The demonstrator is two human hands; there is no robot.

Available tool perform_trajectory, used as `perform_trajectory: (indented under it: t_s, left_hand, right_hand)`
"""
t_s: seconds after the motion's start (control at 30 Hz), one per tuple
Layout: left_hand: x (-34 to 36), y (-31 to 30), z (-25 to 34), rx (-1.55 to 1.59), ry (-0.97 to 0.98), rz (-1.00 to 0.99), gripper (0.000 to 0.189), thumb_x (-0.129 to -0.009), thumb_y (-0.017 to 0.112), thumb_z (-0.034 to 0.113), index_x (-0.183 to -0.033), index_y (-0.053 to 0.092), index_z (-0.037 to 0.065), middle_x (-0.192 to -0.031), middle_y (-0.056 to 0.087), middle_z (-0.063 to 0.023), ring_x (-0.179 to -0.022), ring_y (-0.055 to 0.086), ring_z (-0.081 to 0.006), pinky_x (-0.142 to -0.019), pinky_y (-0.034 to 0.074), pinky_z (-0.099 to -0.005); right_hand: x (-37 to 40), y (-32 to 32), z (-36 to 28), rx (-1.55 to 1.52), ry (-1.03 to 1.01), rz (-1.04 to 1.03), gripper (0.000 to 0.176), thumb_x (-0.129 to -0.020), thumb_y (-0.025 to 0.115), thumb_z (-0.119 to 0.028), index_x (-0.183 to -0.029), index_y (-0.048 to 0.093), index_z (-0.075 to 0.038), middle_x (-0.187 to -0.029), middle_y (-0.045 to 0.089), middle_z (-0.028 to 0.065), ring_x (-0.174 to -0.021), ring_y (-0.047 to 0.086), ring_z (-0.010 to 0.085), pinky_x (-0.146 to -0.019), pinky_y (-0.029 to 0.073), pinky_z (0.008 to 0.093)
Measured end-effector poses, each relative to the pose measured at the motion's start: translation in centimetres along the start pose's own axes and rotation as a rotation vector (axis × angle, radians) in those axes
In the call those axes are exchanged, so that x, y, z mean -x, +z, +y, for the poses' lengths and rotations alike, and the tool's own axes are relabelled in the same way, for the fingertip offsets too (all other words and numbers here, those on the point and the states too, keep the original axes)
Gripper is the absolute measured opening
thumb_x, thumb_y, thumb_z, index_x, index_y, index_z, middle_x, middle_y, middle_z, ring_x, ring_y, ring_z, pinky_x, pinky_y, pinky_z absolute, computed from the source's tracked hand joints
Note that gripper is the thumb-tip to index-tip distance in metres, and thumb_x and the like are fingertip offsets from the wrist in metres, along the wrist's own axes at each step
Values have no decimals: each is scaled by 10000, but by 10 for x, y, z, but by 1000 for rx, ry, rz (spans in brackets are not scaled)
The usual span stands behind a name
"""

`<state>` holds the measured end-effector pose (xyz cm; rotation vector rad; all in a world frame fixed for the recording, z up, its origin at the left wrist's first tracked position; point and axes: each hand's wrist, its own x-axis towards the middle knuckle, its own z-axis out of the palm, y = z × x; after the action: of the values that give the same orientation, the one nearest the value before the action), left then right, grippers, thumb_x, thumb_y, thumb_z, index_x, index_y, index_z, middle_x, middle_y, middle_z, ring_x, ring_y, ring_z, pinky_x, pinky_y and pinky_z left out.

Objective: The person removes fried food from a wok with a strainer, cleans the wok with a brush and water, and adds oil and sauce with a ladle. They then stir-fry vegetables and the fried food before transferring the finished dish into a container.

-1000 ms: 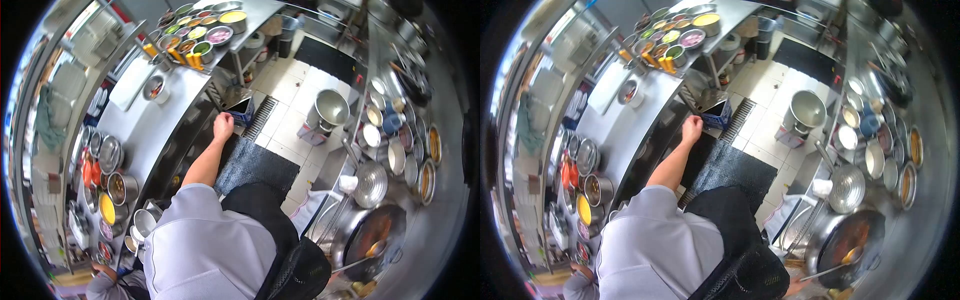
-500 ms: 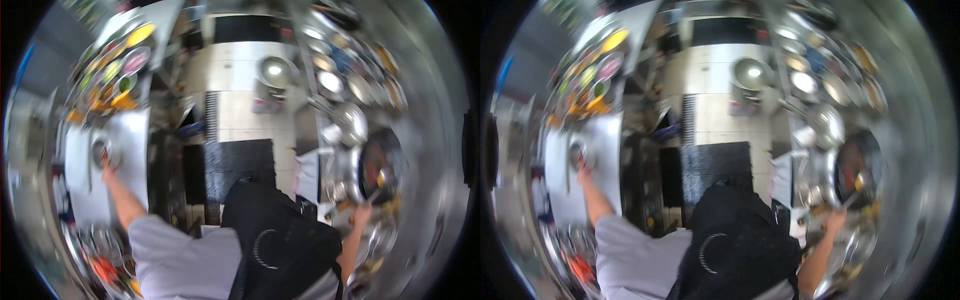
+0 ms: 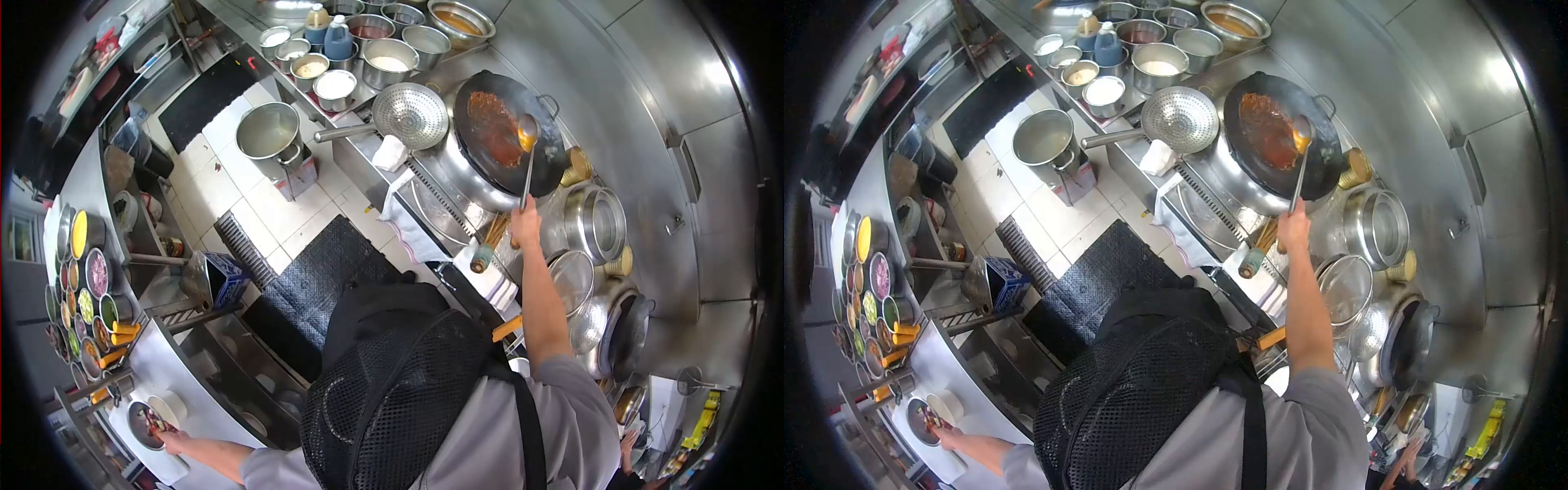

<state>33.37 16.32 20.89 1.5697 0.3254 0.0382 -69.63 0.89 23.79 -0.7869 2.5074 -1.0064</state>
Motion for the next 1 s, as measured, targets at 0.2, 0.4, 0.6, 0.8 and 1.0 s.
perform_trajectory:
  t_s: [0.2,0.4,0.6,0.8,1.0]
  left_hand:
    - [61,39,31,43,172,-383,483,-906,688,165,-1137,525,-227,-1152,607,-279,-1000,640,-333,-854,590,-411]
    - [240,158,-30,40,109,-963,198,-900,624,80,-1006,479,-4,-980,618,-156,-782,624,-242,-682,550,-313]
    - [541,215,-64,-44,-232,-1482,293,-862,595,-8,-1117,466,57,-1044,591,-131,-840,618,-237,-711,574,-350]
    - [800,219,-95,-220,-386,-2053,312,-884,535,-7,-1183,463,47,-1134,600,-152,-884,661,-247,-737,604,-376]
    - [977,215,-136,-124,25,-2274,198,-839,540,-87,-963,447,36,-950,586,-109,-763,661,-209,-601,620,-321]
  right_hand:
    - [45,-58,-46,-103,180,-125,423,-902,627,-141,-1284,525,10,-686,637,104,-467,586,174,-452,505,316]
    - [-42,-59,19,-1422,567,-548,200,-932,632,-157,-1091,577,-50,-677,612,51,-465,551,110,-394,461,239]
    - [67,-22,-12,-43,31,31,564,-922,614,-134,-1436,408,-34,-664,585,54,-461,538,142,-434,459,311]
    - [22,-39,4,-643,231,-229,591,-921,599,-148,-1453,380,-12,-706,618,91,-488,571,143,-486,467,283]
    - [12,-71,38,246,-177,68,603,-834,585,-35,-1414,451,-135,-955,665,243,-802,663,426,-748,531,516]
